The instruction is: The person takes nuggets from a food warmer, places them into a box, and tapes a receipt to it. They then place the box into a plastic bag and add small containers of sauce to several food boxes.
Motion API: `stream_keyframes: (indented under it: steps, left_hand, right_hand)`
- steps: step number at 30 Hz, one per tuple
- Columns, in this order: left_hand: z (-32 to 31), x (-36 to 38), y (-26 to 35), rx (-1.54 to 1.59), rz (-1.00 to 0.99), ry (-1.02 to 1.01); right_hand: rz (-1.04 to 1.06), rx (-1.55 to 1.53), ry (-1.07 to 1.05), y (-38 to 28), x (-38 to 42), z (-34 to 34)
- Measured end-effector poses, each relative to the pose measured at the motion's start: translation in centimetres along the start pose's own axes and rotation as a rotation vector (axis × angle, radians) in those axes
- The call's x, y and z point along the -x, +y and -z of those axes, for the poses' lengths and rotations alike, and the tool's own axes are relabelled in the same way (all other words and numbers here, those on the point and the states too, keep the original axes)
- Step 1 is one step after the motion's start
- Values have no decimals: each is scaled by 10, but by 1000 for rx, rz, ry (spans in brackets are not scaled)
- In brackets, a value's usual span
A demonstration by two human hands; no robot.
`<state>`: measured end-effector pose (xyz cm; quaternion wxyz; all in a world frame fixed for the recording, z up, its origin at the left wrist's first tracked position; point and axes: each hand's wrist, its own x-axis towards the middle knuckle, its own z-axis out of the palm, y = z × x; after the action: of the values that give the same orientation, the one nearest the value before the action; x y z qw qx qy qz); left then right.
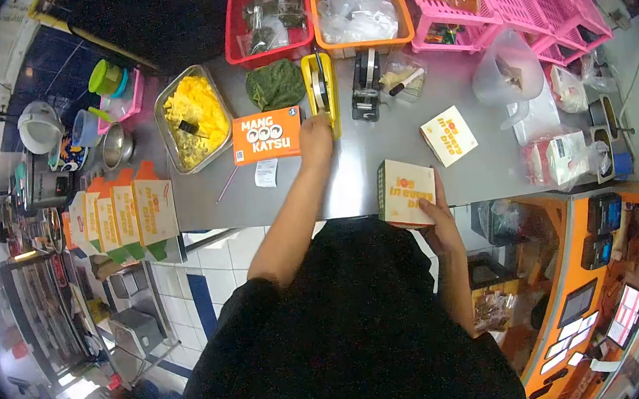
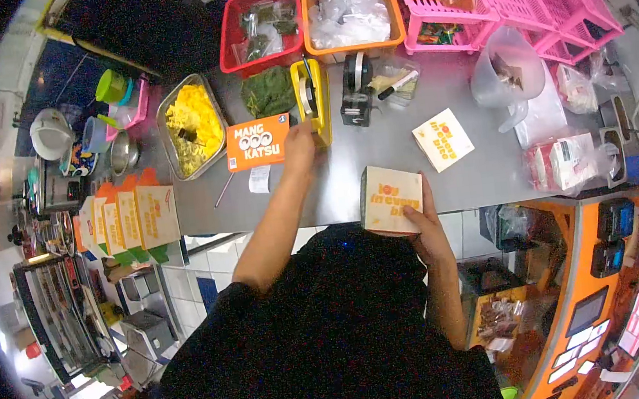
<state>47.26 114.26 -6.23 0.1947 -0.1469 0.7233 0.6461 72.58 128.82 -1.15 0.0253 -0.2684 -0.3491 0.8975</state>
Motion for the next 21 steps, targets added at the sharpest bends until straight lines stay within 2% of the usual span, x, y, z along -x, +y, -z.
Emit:
stream_keyframes:
  steps: [1,3,4,6,7,8,10,11,12,14,15,16,18,19,21]
  left_hand:
    - [2,-4,10,1,0,5]
    - [7,-4,33,92,338,-137]
    - [12,-3,30,86,336,-138]
    - [21,1,11,349,152,-226]
    - [23,11,1,481,141,-221]
    - [23,18,-8,468,144,-230]
    - [18,31,-28,514,-67,-205]
    - [10,30,-36,288,-206,-37]
    - [13,28,-41,286,-190,-29]
    - [17,18,-36,-620,-644,202]
    - [16,16,-36,-522,-556,168]
    - [19,18,-40,-520,-550,163]
    - [23,19,-45,-481,-338,218]
    - [21,32,-35,-419,-370,159]
    - [13,76,-3,-133,-318,-204]
  right_hand:
    - [-3,1,-4,1,1,1]
    - [13,19,-11,4,0,4]
    - [16,13,-10,6,-1,7]
    - [11,44,16,10,-4,12]
    - [19,32,22,10,-5,10]
    - [23,-51,50,10,-6,5]
    - [21,-136,91,11,-9,5]
    - [-20,-167,77,12,-12,7]
    - [-66,-196,62,14,-14,9]
    - [-94,-191,132,18,-23,2]
    - [-81,-216,161,20,-27,-4]
    - [-66,-242,188,20,-31,-4]
    - [-70,-278,128,26,-42,5]
    - [-81,-286,124,24,-47,-2]
    - [-83,-277,151,20,-51,-16]
